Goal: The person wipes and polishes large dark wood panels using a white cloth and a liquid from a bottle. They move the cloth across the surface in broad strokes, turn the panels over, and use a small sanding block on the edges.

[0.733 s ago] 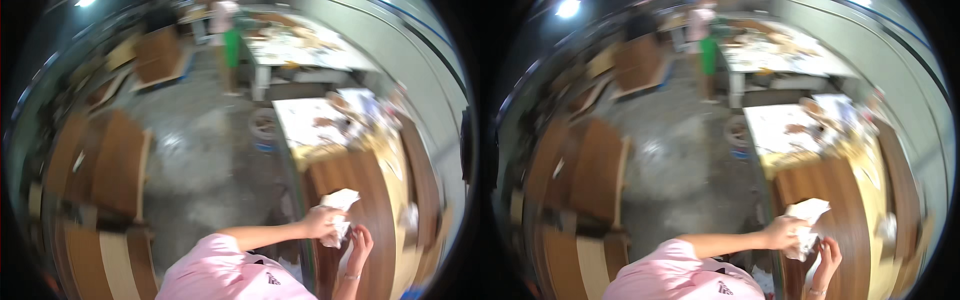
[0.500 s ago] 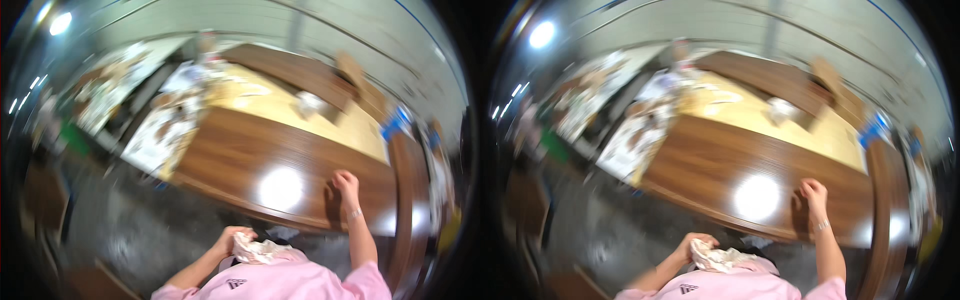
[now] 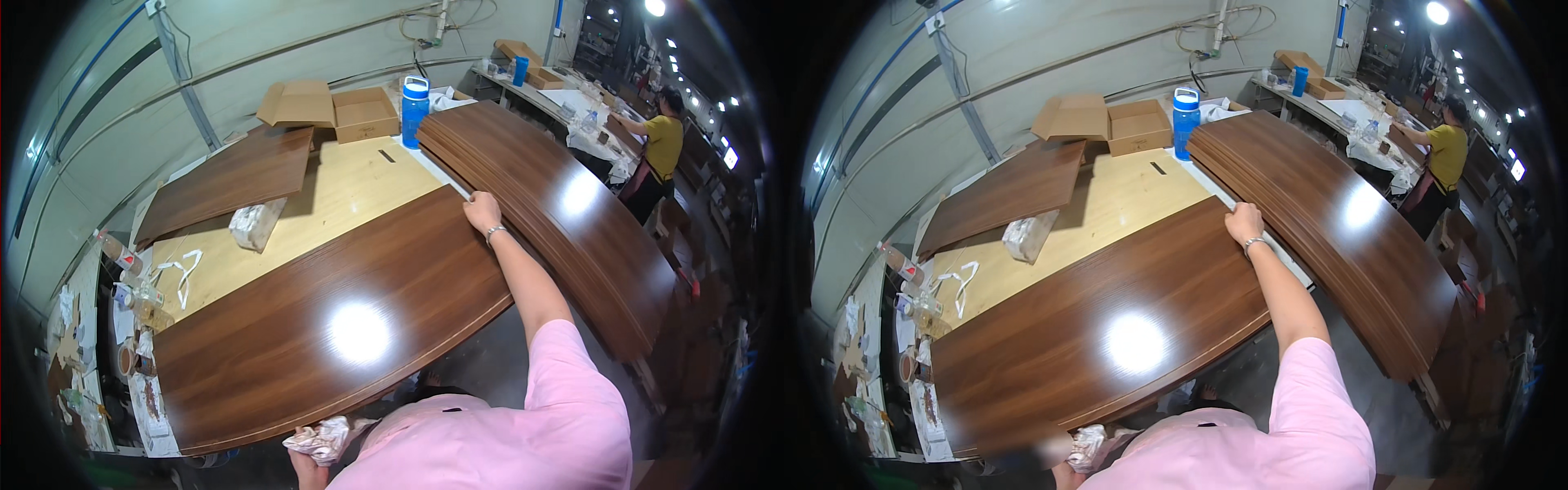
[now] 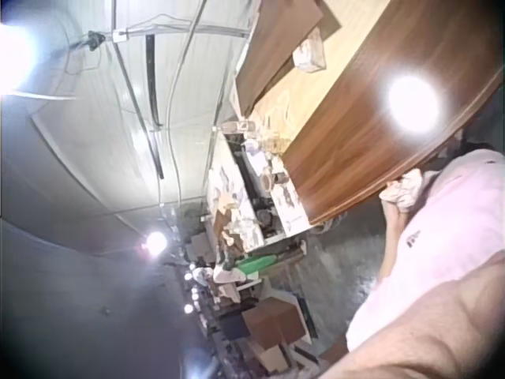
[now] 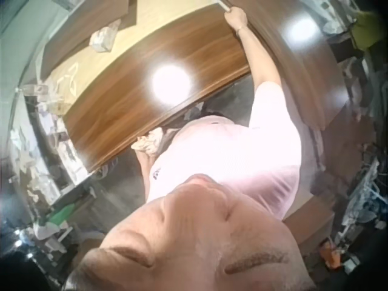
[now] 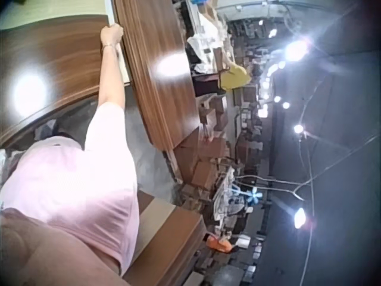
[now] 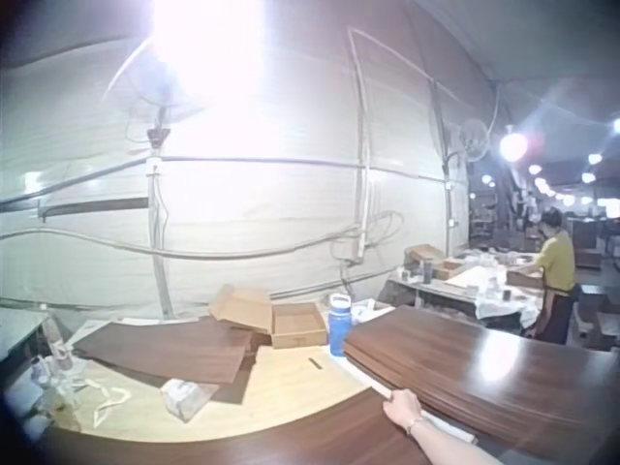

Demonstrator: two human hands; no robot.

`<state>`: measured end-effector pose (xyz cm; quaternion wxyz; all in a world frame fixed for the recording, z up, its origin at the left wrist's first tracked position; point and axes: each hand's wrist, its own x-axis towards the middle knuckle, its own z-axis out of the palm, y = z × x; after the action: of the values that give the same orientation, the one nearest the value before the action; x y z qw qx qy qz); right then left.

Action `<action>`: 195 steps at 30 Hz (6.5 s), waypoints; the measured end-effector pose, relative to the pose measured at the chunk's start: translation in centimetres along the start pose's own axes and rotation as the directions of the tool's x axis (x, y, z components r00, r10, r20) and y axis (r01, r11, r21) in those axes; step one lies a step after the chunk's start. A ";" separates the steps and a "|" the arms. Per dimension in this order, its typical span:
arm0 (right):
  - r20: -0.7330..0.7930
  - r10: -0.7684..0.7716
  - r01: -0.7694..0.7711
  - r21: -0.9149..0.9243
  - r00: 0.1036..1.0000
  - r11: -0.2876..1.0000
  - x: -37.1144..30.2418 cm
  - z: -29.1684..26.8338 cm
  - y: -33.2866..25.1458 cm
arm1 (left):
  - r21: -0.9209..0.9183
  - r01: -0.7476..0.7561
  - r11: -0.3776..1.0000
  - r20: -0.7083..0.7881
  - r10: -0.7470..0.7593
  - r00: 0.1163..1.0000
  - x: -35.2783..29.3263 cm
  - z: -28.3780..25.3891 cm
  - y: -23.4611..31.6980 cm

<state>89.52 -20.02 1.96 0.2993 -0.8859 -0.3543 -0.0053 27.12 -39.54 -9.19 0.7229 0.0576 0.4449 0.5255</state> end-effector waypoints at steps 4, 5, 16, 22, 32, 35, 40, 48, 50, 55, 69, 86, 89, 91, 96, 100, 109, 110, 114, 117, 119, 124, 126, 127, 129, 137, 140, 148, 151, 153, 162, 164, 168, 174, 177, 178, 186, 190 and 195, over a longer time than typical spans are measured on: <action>0.180 0.079 -0.080 -0.004 0.980 0.997 4.7 3.1 -1.7 | 0.388 -0.130 0.912 -0.074 0.171 0.982 0.3 0.4 -0.6; 0.211 0.105 -0.109 0.004 0.972 0.994 5.6 4.0 -2.1 | 0.700 -0.124 0.703 -0.056 0.227 0.972 0.4 -0.4 -0.4; 0.316 0.231 -0.262 0.058 0.920 0.963 9.1 6.3 -2.9 | 0.938 -0.325 0.119 0.211 0.547 0.810 0.0 1.1 -3.6; 0.357 0.248 -0.315 0.144 0.901 0.938 8.1 5.0 -0.1 | 0.903 -0.416 0.103 0.342 0.414 0.844 -2.5 4.7 -3.7; 0.223 0.198 -0.283 0.471 0.954 0.835 4.0 -4.0 3.8 | 0.872 -0.185 0.453 0.116 0.175 0.978 -5.4 1.2 -1.2; 0.198 0.214 -0.284 0.471 0.957 0.835 3.3 -8.8 5.6 | 0.871 -0.201 0.449 0.137 0.173 0.975 -5.9 0.5 -0.8; 0.101 0.249 -0.252 0.664 0.963 0.705 1.0 -17.2 12.9 | 0.849 -0.333 0.410 0.275 0.195 0.941 -6.3 1.6 -1.3; -0.166 0.498 -0.188 0.790 0.851 0.584 -12.0 -32.6 30.3 | 0.537 0.013 0.844 0.134 -0.100 0.986 -5.8 18.2 -3.4; -0.206 0.582 -0.172 0.832 0.786 0.527 -15.7 -35.5 34.8 | 0.426 0.097 0.899 0.198 -0.198 0.960 -6.4 23.8 -5.0; -0.213 0.777 -0.214 0.888 0.592 0.407 -22.5 -40.9 43.0 | 0.608 -0.020 0.794 0.484 -0.350 0.802 -2.3 33.9 -10.2; -0.432 0.849 -0.219 0.836 0.304 0.504 -16.4 -40.7 55.7 | 0.764 -0.090 0.639 0.542 -0.559 0.628 12.2 56.2 -28.0; -0.530 0.774 -0.894 0.063 0.347 0.444 -7.2 -39.5 50.0 | 0.810 -0.440 0.386 0.586 -0.520 0.622 14.9 61.8 -31.2; -0.549 0.774 -0.890 0.114 0.315 0.443 -8.5 -39.7 50.8 | 0.782 -0.489 0.385 0.622 -0.513 0.591 15.1 61.3 -31.5; -0.512 0.795 -0.887 0.126 0.326 0.444 -8.6 -39.3 50.1 | 0.784 -0.461 0.415 0.621 -0.516 0.590 14.2 61.1 -31.1; -0.535 0.775 -0.865 0.149 0.336 0.479 -9.0 -39.0 48.8 | 0.797 -0.393 0.460 0.600 -0.527 0.601 13.4 61.0 -30.5; -0.615 0.708 -0.882 0.043 0.347 0.470 -8.2 -38.4 48.1 | 0.801 -0.376 0.466 0.594 -0.541 0.595 13.1 60.6 -30.0; -0.594 -0.088 0.048 -0.084 0.800 0.995 -0.6 -32.8 29.9 | 0.428 -0.903 -0.028 0.902 -0.056 0.429 12.1 58.1 -22.6; -0.543 -0.136 0.167 0.007 0.829 0.986 0.3 -30.4 26.6 | 0.341 -0.918 -0.204 0.927 -0.091 0.364 11.2 57.3 -23.0; -0.168 -0.358 0.392 0.262 0.918 0.882 -1.3 -20.8 15.3 | 0.060 -0.804 -0.592 0.843 -0.401 0.358 12.0 51.2 -24.1; 0.058 -0.489 0.451 0.305 0.870 0.839 -5.1 -12.8 10.1 | 0.223 -0.768 -0.601 0.819 -0.312 0.482 13.8 46.4 -20.6; 0.134 -0.488 0.420 0.348 0.863 0.838 -8.1 -7.7 7.5 | 0.281 -0.735 -0.617 0.833 -0.224 0.506 15.6 41.3 -15.5; 0.205 -0.515 0.489 0.165 0.832 0.857 -13.5 -3.6 4.6 | 0.516 -0.573 -0.636 0.786 0.087 0.612 16.9 28.2 -2.2; 0.037 -0.546 0.542 0.076 0.837 0.837 -14.6 -3.2 5.0 | 0.549 -0.575 -0.606 0.797 0.172 0.579 16.9 23.0 2.3; -0.019 -0.557 0.557 0.056 0.831 0.829 -15.1 -3.2 5.0 | 0.588 -0.543 -0.600 0.774 0.223 0.593 15.9 21.1 4.1; 0.002 -0.560 0.560 0.029 0.828 0.828 -15.2 -2.7 5.2 | 0.590 -0.536 -0.603 0.788 0.285 0.546 15.6 17.6 7.3; 0.122 -0.619 0.556 0.331 0.776 0.762 -19.1 0.3 -5.0 | 0.663 -0.713 -0.227 0.744 0.301 0.596 14.6 21.8 3.8; 0.197 -0.798 0.673 0.444 0.570 0.591 -22.2 2.7 -10.8 | 0.599 -0.746 0.290 0.666 0.337 0.666 11.6 24.5 2.4; 0.416 -0.839 0.819 0.298 0.351 0.490 -20.3 7.5 -13.4 | 0.627 -0.655 -0.422 0.771 0.458 0.443 12.0 19.3 5.1; 0.234 -0.825 0.818 0.155 0.515 0.554 -11.6 7.1 -9.2 | 0.766 -0.582 -0.273 0.580 0.684 0.442 11.8 18.7 5.6; -0.146 -0.605 0.618 0.287 0.783 0.731 -3.9 7.3 -3.4 | 0.825 -0.546 -0.146 0.456 0.743 0.491 12.9 18.5 5.3; 0.208 -0.465 0.501 -0.177 0.861 0.847 2.1 8.5 -0.5 | 0.758 -0.388 -0.524 0.651 0.577 0.493 12.3 21.2 4.8; 0.225 -0.461 0.499 -0.162 0.859 0.851 0.7 8.6 -2.0 | 0.751 -0.365 -0.551 0.658 0.574 0.488 12.0 21.6 4.7; 0.323 -0.624 0.665 -0.021 0.711 0.747 -2.6 9.1 -4.6 | 0.754 -0.322 -0.573 0.651 0.584 0.485 11.9 21.5 4.5; 0.312 -0.795 0.799 0.153 0.520 0.582 -9.3 11.2 -10.8 | 0.758 -0.328 -0.564 0.646 0.583 0.492 12.4 20.9 4.2; 0.306 -0.848 0.832 0.227 0.432 0.506 -13.5 12.3 -15.2 | 0.769 -0.351 -0.534 0.635 0.568 0.524 12.1 20.6 4.7; 0.301 -0.868 0.842 0.258 0.396 0.474 -15.0 12.8 -16.6 | 0.759 -0.382 -0.528 0.650 0.569 0.504 12.1 20.4 4.7; 0.339 -0.891 0.876 0.272 0.301 0.399 -26.0 12.8 -24.3 | 0.706 -0.654 -0.273 0.615 0.693 0.375 9.1 11.9 18.1; 0.317 -0.861 0.865 0.183 0.397 0.467 -28.9 15.1 -27.5 | 0.914 -0.368 -0.173 0.317 0.870 0.378 11.5 -3.4 32.5; 0.299 -0.829 0.849 0.095 0.473 0.519 -33.4 18.8 -35.0 | 0.938 -0.266 -0.221 0.327 0.819 0.472 18.7 -10.3 40.7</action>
<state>38.61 -10.89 -2.49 0.1697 -0.5973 -0.7835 -0.0252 -7.98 -10.37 -3.84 0.0442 0.5789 0.7223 0.3757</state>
